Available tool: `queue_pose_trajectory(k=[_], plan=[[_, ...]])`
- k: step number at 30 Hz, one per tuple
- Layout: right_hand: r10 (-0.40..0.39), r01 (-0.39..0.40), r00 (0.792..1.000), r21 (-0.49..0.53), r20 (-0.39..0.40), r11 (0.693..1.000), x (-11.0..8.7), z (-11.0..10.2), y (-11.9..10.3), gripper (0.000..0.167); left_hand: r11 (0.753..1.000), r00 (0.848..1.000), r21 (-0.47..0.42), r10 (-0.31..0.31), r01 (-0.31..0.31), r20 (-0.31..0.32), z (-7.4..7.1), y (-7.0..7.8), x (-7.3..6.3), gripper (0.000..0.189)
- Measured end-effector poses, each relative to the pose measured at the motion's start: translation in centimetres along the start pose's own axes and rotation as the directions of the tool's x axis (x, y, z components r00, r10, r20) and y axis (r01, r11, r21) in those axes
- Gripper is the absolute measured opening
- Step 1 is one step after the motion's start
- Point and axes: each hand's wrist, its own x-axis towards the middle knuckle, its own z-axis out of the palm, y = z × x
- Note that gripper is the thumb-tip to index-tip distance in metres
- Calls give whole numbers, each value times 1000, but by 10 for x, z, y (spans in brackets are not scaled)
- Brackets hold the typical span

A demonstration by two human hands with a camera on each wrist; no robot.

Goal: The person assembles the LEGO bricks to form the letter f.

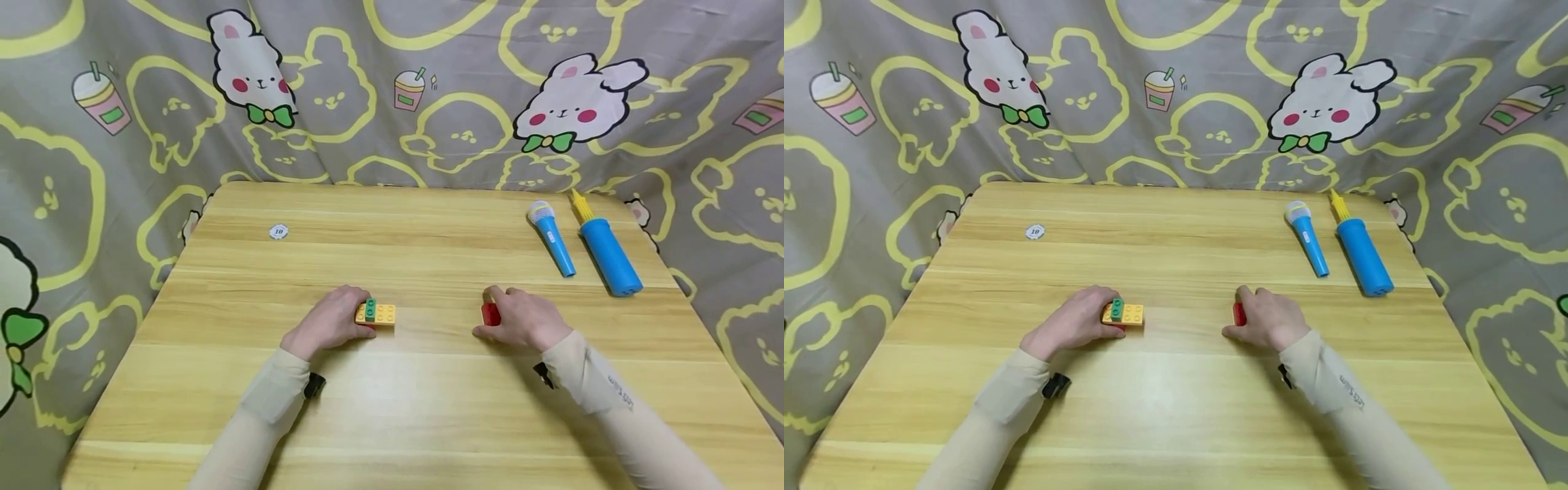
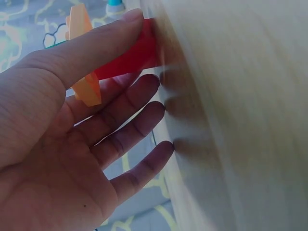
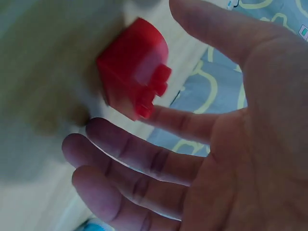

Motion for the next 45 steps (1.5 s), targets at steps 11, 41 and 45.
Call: queue_pose_trajectory(k=[11,41,45], plan=[[-6,7,999,15,-51,1000,0,7,0,44,1000,1000,8,4,-4,0,0,-1,0,49],[-563,549,775,-137,-285,825,24,-43,-85,33,1000,1000,16,18,-17,-8,-3,-1,-2,44],[-639,619,715,-168,-283,767,31,-47,-108,30,1000,1000,3,25,-25,-12,-2,-2,-2,41]])
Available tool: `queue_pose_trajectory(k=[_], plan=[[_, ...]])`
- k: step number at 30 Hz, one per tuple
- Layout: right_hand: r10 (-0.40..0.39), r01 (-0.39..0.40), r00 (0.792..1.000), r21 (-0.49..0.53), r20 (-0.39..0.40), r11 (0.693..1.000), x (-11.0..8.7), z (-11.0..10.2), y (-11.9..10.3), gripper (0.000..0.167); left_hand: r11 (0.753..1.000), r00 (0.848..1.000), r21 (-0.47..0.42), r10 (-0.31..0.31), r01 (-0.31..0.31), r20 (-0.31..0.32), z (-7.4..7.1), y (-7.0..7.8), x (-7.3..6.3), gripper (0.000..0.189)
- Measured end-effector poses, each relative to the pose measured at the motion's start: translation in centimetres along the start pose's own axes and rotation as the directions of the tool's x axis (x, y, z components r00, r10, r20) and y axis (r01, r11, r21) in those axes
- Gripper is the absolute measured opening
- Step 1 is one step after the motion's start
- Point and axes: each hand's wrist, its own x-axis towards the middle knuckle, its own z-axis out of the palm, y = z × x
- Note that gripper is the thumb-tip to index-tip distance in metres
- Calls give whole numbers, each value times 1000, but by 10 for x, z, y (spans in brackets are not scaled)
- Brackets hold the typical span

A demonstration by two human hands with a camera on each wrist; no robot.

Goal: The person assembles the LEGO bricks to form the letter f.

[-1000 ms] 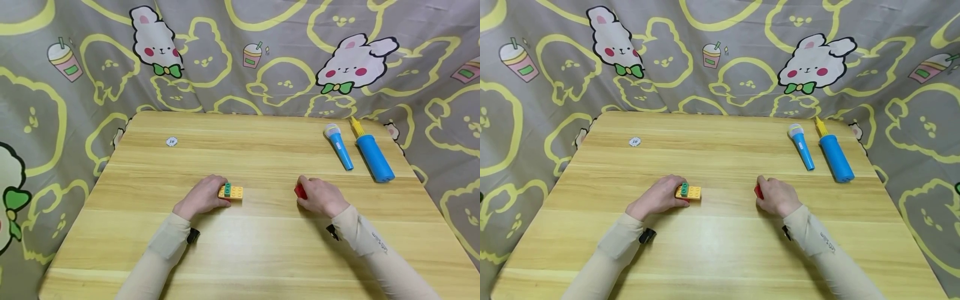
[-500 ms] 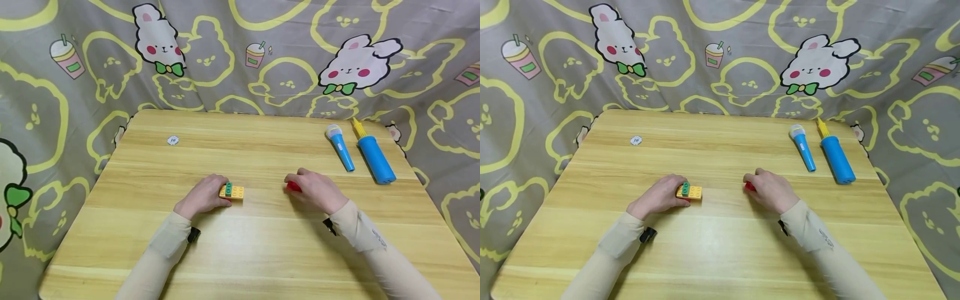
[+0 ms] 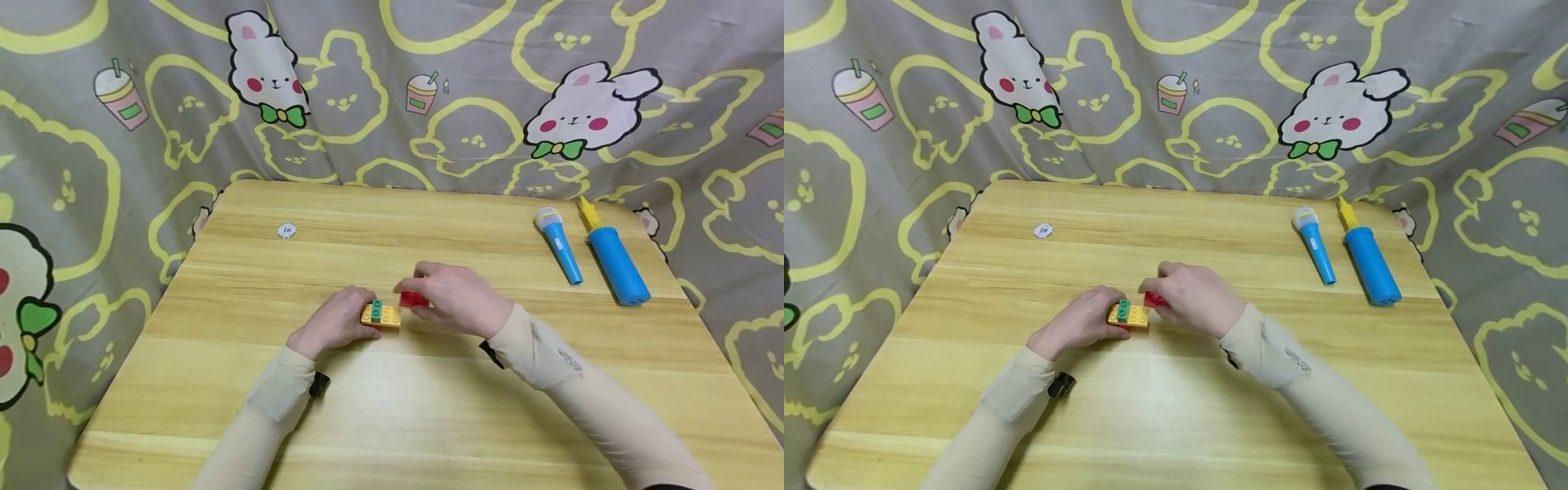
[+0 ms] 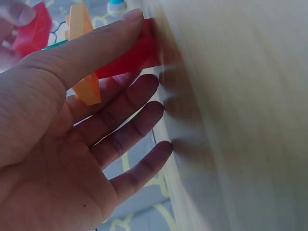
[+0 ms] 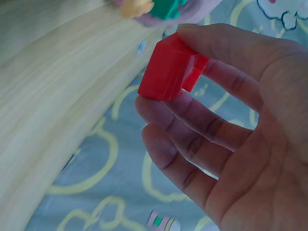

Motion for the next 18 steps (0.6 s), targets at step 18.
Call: queue_pose_trajectory(k=[18], plan=[[-91,90,994,12,55,996,37,15,-22,23,998,999,-47,39,-40,-30,-1,-4,-3,47]])
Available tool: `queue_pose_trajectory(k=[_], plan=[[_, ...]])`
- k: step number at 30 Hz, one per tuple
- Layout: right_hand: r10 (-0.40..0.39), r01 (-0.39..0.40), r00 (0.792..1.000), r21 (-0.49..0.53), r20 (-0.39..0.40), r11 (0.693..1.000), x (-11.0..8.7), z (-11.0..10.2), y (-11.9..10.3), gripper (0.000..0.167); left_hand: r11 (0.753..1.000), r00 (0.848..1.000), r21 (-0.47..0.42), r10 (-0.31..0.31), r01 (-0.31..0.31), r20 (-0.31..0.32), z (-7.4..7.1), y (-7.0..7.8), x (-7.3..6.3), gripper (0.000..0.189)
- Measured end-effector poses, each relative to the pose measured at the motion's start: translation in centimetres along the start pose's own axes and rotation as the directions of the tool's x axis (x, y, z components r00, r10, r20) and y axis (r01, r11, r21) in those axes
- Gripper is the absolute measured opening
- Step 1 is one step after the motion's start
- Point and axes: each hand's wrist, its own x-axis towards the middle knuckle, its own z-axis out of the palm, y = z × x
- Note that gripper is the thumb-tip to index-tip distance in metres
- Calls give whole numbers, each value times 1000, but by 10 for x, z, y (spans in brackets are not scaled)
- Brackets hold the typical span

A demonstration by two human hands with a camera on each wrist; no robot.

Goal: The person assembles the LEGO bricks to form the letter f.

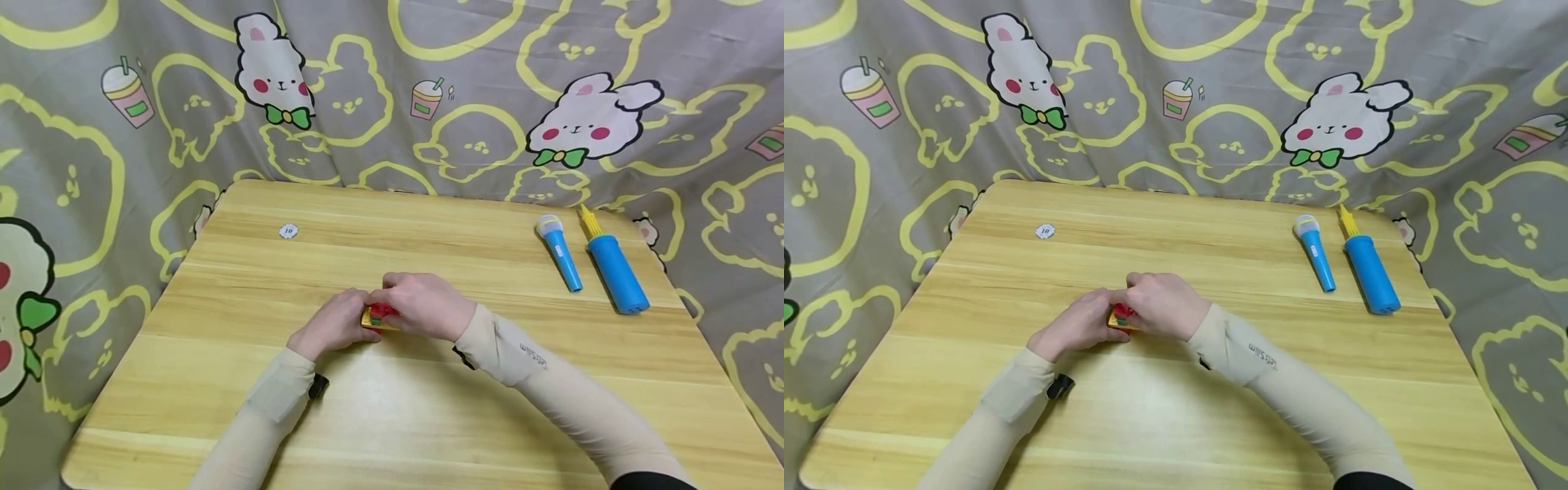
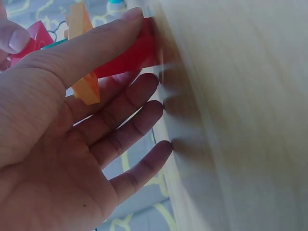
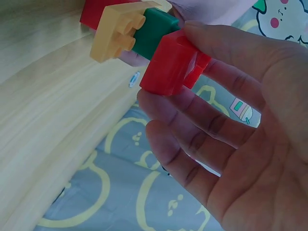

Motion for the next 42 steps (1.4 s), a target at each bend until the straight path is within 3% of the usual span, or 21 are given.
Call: queue_pose_trajectory(k=[7,15,26,42], plan=[[21,-21,1000,-3,11,1000,0,2,0,20,1000,1000,3,-1,1,0,1,0,1,45],[25,-25,1000,22,3,999,0,3,0,28,999,999,19,37,-37,-8,1,-1,1,56],[17,-17,1000,-15,13,1000,1,1,-2,23,999,999,19,31,-31,-9,3,0,1,48],[19,-19,998,-7,-59,1000,-4,4,-3,13,1000,1000,2,16,-16,5,3,1,3,42]])
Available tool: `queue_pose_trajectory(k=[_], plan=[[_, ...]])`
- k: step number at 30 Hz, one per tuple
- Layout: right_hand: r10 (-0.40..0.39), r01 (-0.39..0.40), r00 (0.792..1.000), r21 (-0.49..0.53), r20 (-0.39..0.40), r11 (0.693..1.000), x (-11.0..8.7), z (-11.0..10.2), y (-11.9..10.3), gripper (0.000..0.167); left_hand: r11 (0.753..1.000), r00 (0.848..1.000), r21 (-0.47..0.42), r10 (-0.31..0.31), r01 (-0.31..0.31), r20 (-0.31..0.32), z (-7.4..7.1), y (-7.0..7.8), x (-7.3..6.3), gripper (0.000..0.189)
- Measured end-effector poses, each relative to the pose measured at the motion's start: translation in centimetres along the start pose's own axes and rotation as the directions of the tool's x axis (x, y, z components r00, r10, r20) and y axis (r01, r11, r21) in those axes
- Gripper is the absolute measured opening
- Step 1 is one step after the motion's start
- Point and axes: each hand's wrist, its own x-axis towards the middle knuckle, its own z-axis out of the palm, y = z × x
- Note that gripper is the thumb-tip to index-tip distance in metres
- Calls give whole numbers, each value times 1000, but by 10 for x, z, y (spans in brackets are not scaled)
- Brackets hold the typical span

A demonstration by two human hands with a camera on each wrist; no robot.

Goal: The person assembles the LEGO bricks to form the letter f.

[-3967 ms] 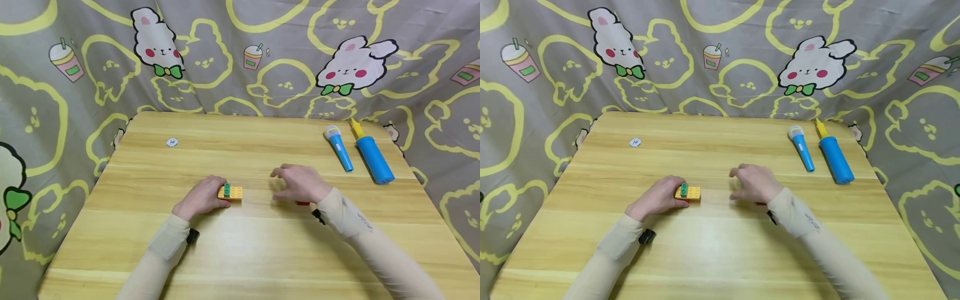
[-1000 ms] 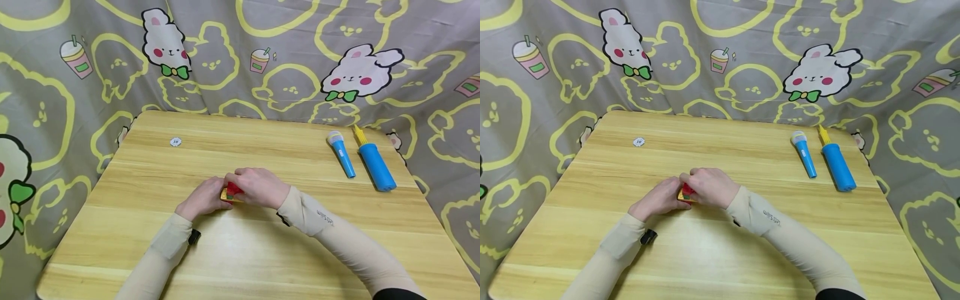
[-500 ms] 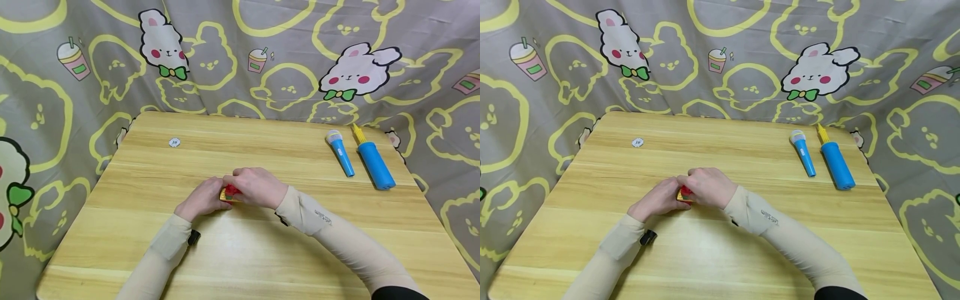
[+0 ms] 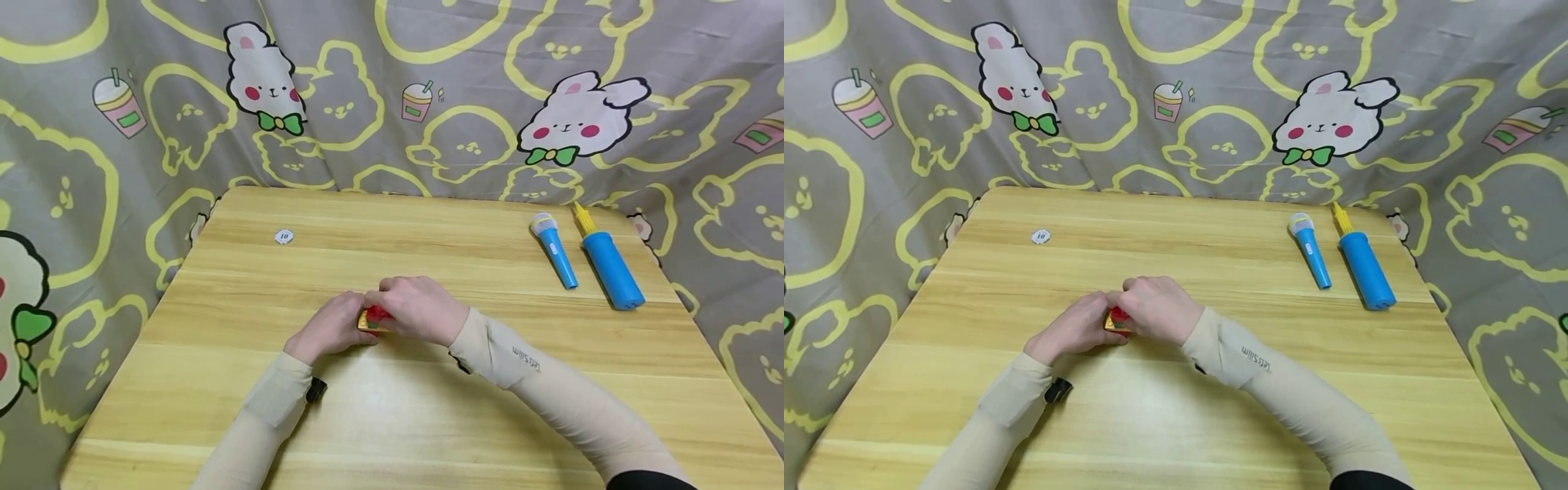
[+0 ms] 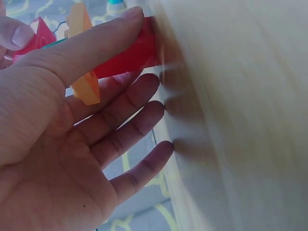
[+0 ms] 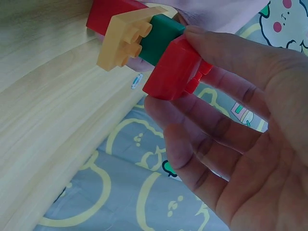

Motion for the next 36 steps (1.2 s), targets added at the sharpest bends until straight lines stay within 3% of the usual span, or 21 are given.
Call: queue_pose_trajectory(k=[10,36], plan=[[8,-8,1000,-14,-23,1000,-3,6,-2,12,999,1000,-15,-31,31,4,4,0,-2,40],[6,-6,1000,-113,0,994,0,3,-2,10,1000,1000,10,9,-9,18,0,1,1,33]])
